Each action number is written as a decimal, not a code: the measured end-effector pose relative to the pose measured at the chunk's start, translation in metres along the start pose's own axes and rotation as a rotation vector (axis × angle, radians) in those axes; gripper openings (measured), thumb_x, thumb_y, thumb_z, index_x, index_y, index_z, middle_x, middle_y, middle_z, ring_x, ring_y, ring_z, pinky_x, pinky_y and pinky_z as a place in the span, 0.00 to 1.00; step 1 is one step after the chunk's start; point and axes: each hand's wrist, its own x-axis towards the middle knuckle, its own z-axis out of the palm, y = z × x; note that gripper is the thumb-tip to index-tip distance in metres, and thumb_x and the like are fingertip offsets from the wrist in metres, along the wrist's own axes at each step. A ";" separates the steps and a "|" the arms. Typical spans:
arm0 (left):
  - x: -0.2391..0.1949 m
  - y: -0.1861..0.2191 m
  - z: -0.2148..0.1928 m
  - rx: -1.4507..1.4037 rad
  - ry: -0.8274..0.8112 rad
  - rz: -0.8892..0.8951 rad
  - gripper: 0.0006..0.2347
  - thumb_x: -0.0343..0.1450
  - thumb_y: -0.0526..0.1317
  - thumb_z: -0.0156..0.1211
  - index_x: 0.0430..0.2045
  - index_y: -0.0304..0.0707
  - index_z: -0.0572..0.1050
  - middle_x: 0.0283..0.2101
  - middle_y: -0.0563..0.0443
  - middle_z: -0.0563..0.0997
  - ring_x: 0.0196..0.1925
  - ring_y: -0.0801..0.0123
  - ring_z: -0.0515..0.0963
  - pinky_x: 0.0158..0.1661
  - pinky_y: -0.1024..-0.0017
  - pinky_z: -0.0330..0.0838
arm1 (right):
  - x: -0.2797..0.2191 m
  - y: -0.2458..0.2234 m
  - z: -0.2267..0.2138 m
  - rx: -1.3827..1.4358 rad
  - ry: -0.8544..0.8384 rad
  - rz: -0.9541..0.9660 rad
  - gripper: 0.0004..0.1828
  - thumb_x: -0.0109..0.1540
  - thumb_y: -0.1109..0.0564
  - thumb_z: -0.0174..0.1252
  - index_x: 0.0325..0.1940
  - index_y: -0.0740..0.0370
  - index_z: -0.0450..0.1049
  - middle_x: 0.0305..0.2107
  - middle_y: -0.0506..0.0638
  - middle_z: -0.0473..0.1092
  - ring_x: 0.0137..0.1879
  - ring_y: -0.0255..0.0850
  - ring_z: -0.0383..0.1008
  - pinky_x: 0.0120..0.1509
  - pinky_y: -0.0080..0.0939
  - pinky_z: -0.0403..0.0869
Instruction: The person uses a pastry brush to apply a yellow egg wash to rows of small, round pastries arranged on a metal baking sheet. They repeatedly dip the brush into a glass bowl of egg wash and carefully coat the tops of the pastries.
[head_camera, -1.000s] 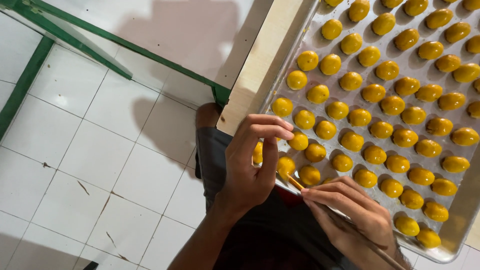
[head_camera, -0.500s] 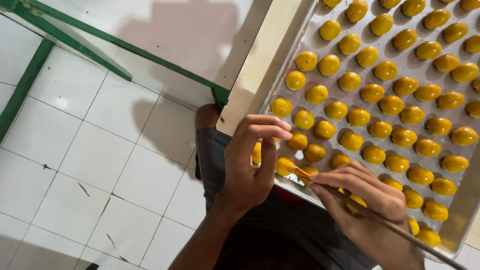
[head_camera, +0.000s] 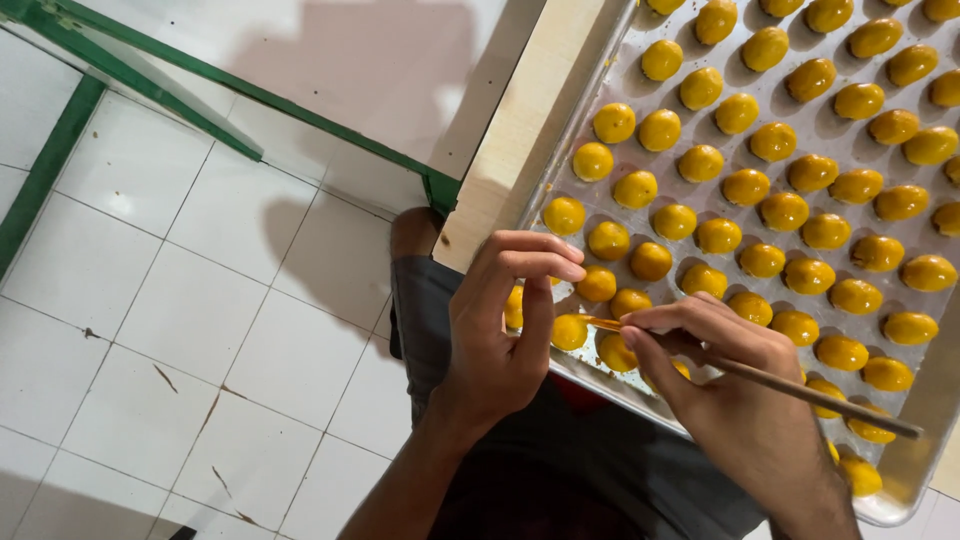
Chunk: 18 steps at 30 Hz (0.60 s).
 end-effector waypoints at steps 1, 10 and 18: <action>0.000 0.000 0.000 0.002 0.003 0.000 0.07 0.78 0.26 0.42 0.39 0.35 0.71 0.43 0.43 0.77 0.48 0.59 0.79 0.54 0.65 0.78 | 0.000 -0.003 -0.002 0.000 -0.002 -0.002 0.00 0.60 0.59 0.66 0.35 0.55 0.81 0.27 0.39 0.77 0.24 0.30 0.65 0.32 0.27 0.67; 0.000 0.000 0.000 0.014 -0.003 0.009 0.07 0.78 0.27 0.42 0.39 0.35 0.71 0.44 0.44 0.77 0.48 0.59 0.78 0.53 0.66 0.77 | 0.003 -0.014 -0.003 0.071 0.027 -0.257 0.02 0.59 0.64 0.66 0.35 0.63 0.79 0.31 0.47 0.79 0.34 0.35 0.76 0.46 0.32 0.75; 0.005 0.006 -0.001 -0.032 -0.123 -0.049 0.08 0.80 0.30 0.40 0.41 0.36 0.71 0.46 0.44 0.76 0.51 0.58 0.79 0.58 0.64 0.76 | 0.010 -0.006 0.004 0.096 -0.009 -0.211 0.03 0.60 0.62 0.66 0.38 0.60 0.81 0.31 0.46 0.76 0.33 0.33 0.74 0.41 0.29 0.75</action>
